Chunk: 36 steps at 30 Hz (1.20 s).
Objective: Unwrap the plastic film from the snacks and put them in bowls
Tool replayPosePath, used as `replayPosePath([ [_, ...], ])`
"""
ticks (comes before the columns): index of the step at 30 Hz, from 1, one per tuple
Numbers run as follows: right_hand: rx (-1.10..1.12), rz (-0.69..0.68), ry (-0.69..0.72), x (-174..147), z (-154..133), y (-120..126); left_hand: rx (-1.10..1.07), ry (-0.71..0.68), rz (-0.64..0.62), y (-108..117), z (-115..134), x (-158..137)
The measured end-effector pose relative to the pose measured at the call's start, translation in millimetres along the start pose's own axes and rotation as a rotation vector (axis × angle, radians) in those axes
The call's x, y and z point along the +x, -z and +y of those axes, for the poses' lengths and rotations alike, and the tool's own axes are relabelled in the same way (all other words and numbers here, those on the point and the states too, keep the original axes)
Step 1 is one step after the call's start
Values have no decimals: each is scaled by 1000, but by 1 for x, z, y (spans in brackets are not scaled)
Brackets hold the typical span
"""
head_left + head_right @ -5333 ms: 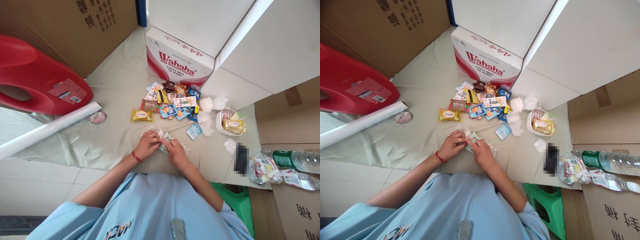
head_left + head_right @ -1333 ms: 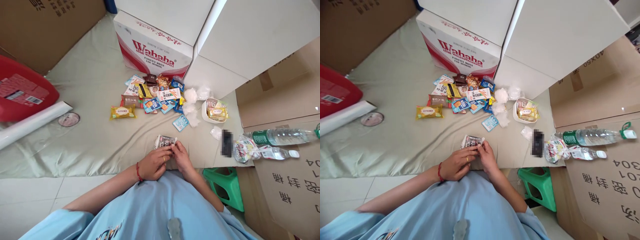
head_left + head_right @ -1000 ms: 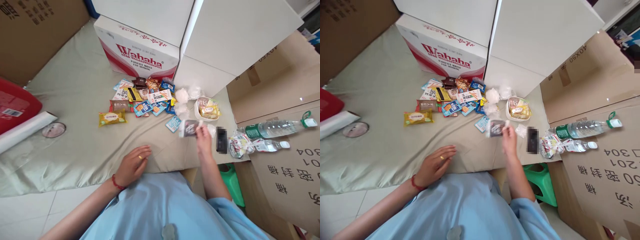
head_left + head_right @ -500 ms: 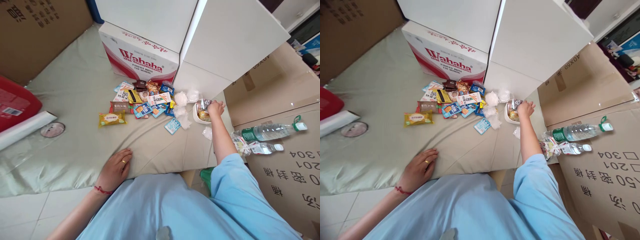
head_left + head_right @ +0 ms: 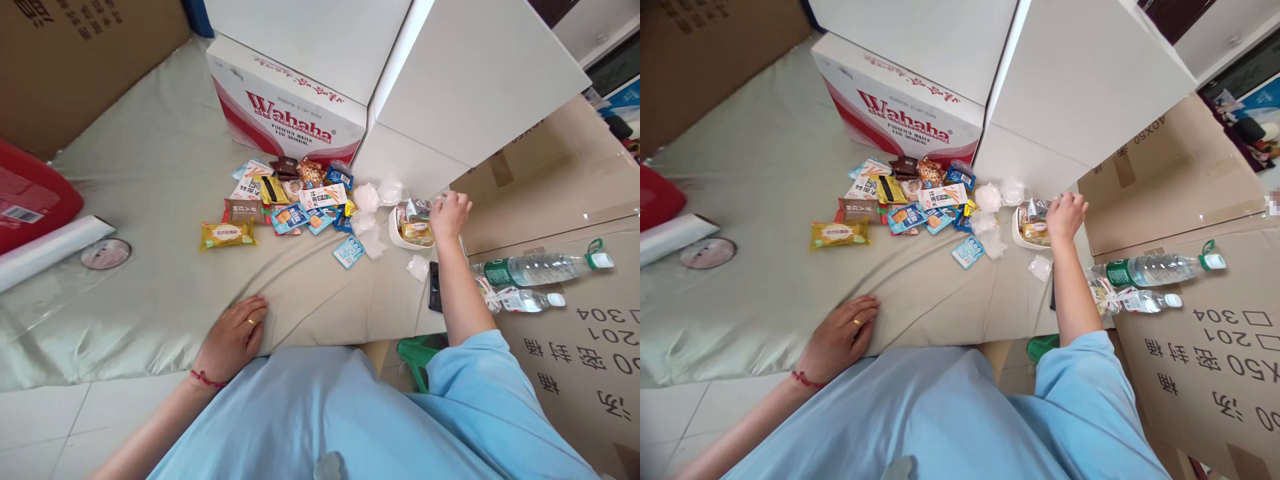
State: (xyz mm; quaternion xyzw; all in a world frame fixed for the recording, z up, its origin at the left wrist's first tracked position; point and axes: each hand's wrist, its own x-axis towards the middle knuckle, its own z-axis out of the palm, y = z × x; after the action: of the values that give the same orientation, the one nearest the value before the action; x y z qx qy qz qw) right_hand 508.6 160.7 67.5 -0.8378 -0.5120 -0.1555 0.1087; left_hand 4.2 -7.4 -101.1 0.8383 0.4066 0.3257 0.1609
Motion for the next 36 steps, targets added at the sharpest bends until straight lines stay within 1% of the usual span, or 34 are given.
replayPosePath([
  [1, -10, 46, 98, -14, -8, 5, 6, -2, 0, 0, 0, 0],
  [2, -24, 50, 192, -29, -18, 8, 12, -3, 0, 0, 0, 1],
  [4, -45, -35, 342, -59, -34, 5, 16, -2, -4, 1, 0, 1],
  [5, -51, -93, 390, -73, -41, -1, 15, -1, -7, 1, 0, 2],
  [7, -60, -185, 410, -92, -46, -17, 17, -7, -9, 2, 0, 3],
  [8, -66, -208, 380, -98, -44, -26, 22, -15, -8, 3, 0, 3],
  [10, -80, -218, 271, -102, -34, -42, 34, -24, -10, 3, 0, 3],
  [12, -99, -213, 163, -98, -18, -53, 38, -20, -16, 3, 1, 3],
  [14, -117, -207, 97, -93, 1, -58, 39, -5, -24, 3, 1, 3],
  [17, -140, -194, 60, -86, 30, -60, 55, 0, -36, 3, 1, 3],
  [21, -163, -180, 26, -76, 67, -64, 98, -27, -45, 3, 1, 4],
  [26, -176, -173, -36, -47, 109, -78, 118, -21, -45, 3, 3, 6],
  [32, -172, -159, -113, -1, 141, -88, 157, -16, -46, 2, 5, 7],
  [34, -165, -178, -137, 8, 148, -86, 160, -16, -42, 2, 6, 8],
  [36, -142, -209, -175, 10, 152, -81, 159, -19, -39, 2, 6, 8],
])
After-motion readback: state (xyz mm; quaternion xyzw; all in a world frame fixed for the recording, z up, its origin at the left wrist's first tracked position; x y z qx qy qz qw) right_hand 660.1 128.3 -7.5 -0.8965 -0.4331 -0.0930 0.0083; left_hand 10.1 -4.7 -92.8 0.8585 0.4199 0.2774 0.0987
